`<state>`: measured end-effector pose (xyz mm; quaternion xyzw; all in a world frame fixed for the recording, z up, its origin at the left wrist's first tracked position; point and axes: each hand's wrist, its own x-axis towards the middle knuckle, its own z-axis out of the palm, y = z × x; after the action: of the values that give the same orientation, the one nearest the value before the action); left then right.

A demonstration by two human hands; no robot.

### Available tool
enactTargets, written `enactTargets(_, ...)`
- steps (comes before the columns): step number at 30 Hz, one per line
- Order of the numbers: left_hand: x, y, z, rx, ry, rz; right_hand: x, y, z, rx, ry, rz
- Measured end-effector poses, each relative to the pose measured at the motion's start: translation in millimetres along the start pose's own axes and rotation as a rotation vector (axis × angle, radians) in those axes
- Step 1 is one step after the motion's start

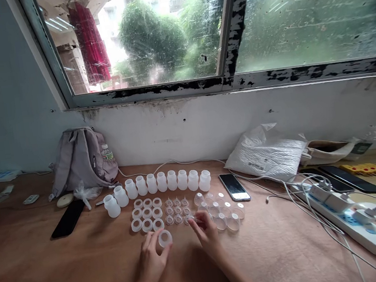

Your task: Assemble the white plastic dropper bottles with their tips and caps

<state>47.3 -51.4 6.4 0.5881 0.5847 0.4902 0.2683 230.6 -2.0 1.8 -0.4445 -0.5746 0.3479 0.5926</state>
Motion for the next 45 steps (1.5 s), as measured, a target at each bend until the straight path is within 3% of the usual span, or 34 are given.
enactTargets(2,7.6,-13.0,-16.9,0.092,0.118,0.005,3.8,0.6,-2.3,-0.068,-0.043,-0.019)
enactTargets(5,28.8,-36.2,-46.0,0.314,0.243,0.009,1.1,3.3,2.7,-0.224,-0.232,-0.108)
enactTargets(10,69.2,-72.2,-77.7,0.524,0.257,-0.005,-7.7,8.4,12.9,-0.436,-0.474,-0.226)
enactTargets(14,86.5,-89.4,-81.1,0.600,0.172,-0.032,-7.4,13.3,11.4,-0.452,-0.496,-0.225)
enactTargets(17,91.2,-97.4,-77.4,0.612,0.137,0.058,-7.2,16.1,9.4,-0.445,-0.490,-0.226)
enactTargets(23,93.5,-112.8,-71.1,0.606,0.174,0.154,-8.0,17.9,13.2,-0.578,-0.477,-0.263)
enactTargets(28,91.5,-121.5,-67.3,0.559,0.189,0.223,-6.0,25.0,23.8,-0.669,-0.380,-0.285)
enactTargets(34,88.3,-123.9,-66.5,0.578,0.234,0.313,-4.9,27.4,29.7,-0.691,-0.335,-0.291)
enactTargets(38,86.2,-114.8,-66.6,0.636,0.288,0.433,-3.5,20.6,26.8,-0.634,-0.337,-0.277)
enactTargets(42,79.4,-83.1,-54.6,0.673,0.354,0.564,-5.1,15.4,23.4,-0.558,-0.339,-0.240)
enactTargets(45,74.6,-48.0,-33.6,0.604,0.190,0.661,-10.3,13.3,23.9,-0.510,-0.336,-0.226)
